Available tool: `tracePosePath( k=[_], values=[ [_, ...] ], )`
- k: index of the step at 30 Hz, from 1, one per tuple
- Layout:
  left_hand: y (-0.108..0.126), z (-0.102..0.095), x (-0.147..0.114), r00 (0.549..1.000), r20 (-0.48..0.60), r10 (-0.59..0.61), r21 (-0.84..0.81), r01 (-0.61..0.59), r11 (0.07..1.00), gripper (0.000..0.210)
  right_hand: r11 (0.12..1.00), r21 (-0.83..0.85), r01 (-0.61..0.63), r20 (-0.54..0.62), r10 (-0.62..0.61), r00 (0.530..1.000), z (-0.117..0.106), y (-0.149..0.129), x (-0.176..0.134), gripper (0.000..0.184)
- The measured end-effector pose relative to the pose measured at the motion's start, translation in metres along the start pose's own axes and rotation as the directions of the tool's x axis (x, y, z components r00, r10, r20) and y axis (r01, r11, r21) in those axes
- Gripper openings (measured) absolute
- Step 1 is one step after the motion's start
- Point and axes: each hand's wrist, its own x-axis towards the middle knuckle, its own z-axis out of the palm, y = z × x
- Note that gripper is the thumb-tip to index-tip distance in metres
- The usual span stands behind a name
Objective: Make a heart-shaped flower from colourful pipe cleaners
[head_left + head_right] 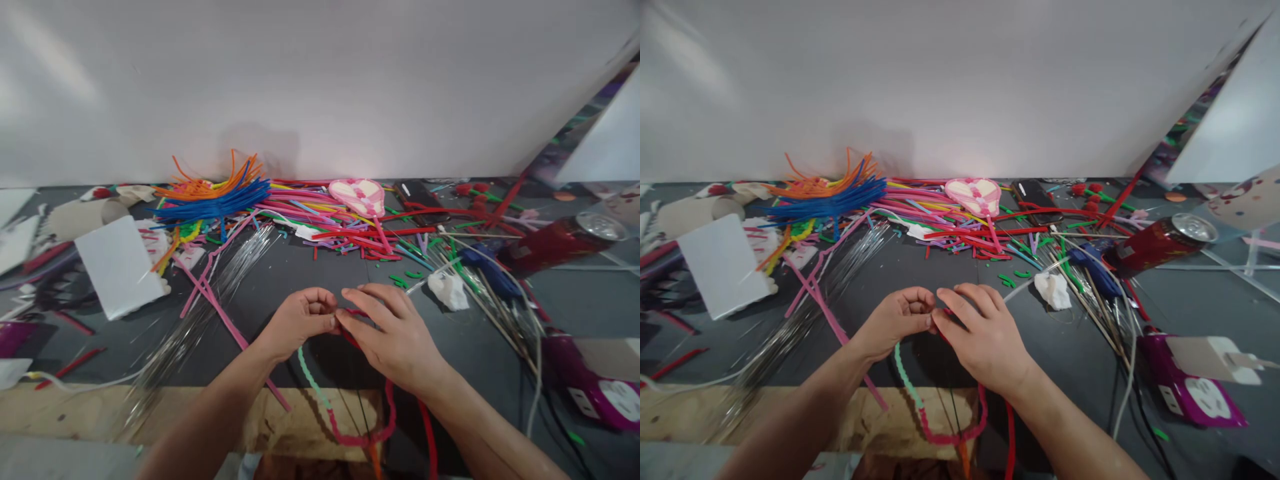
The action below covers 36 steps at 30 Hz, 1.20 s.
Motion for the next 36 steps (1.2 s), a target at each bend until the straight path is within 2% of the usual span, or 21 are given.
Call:
tracePosePath(
  k=[3,6,9,11,13,15,17,19,23,32,36],
  values=[
    [0.001,-0.001,0.000,1.000,-0.002,0.017,0.000,-0.017,1.000,0.027,0.999,0.033,-0.001,-0.001,0.001,1.000,0.000,0.001,-0.001,0.019],
    [0.003,-0.001,-0.001,1.000,-0.009,0.013,0.026,-0.013,1.000,0.026,0.969,0.209,-0.134,0.015,0.134,0.991,-0.001,0.004,-0.003,0.021],
    [0.005,-0.002,-0.001,1.000,-0.027,0.006,0.053,-0.004,0.999,0.025,0.843,0.367,-0.395,0.133,0.372,0.919,-0.006,0.009,-0.004,0.019],
    [0.006,-0.003,-0.001,0.999,-0.042,0.003,0.062,0.000,0.998,0.024,0.767,0.415,-0.490,0.184,0.456,0.871,-0.012,0.011,-0.004,0.013],
    [0.007,-0.005,-0.001,0.998,-0.066,0.009,0.065,-0.005,0.998,0.024,0.785,0.414,-0.461,0.168,0.433,0.886,-0.016,0.011,-0.003,0.012],
    [0.006,-0.007,0.000,0.996,-0.089,0.020,0.059,-0.015,0.998,0.025,0.865,0.335,-0.373,0.154,0.340,0.928,-0.017,0.009,-0.002,0.011],
    [0.006,-0.008,0.001,0.995,-0.100,0.022,0.053,-0.017,0.998,0.024,0.927,0.221,-0.303,0.202,0.261,0.944,-0.016,0.005,-0.003,0.009],
    [0.006,-0.009,0.001,0.995,-0.098,0.020,0.056,-0.015,0.998,0.023,0.951,0.150,-0.270,0.268,0.224,0.937,-0.012,0.002,-0.005,0.007],
    [0.005,-0.007,0.001,0.995,-0.097,0.025,0.083,-0.017,0.996,0.019,0.954,0.131,-0.269,0.288,0.223,0.931,-0.008,0.000,-0.008,0.013],
    [0.009,-0.003,-0.001,0.993,-0.114,-0.043,0.248,0.070,0.966,0.017,0.944,0.147,-0.295,0.156,0.272,0.950,-0.012,-0.001,-0.005,0.013],
    [0.011,-0.001,-0.001,0.990,-0.140,0.000,0.321,0.045,0.946,0.016,0.956,0.114,-0.271,0.108,0.260,0.960,-0.010,-0.005,-0.005,0.012]
  ],
)
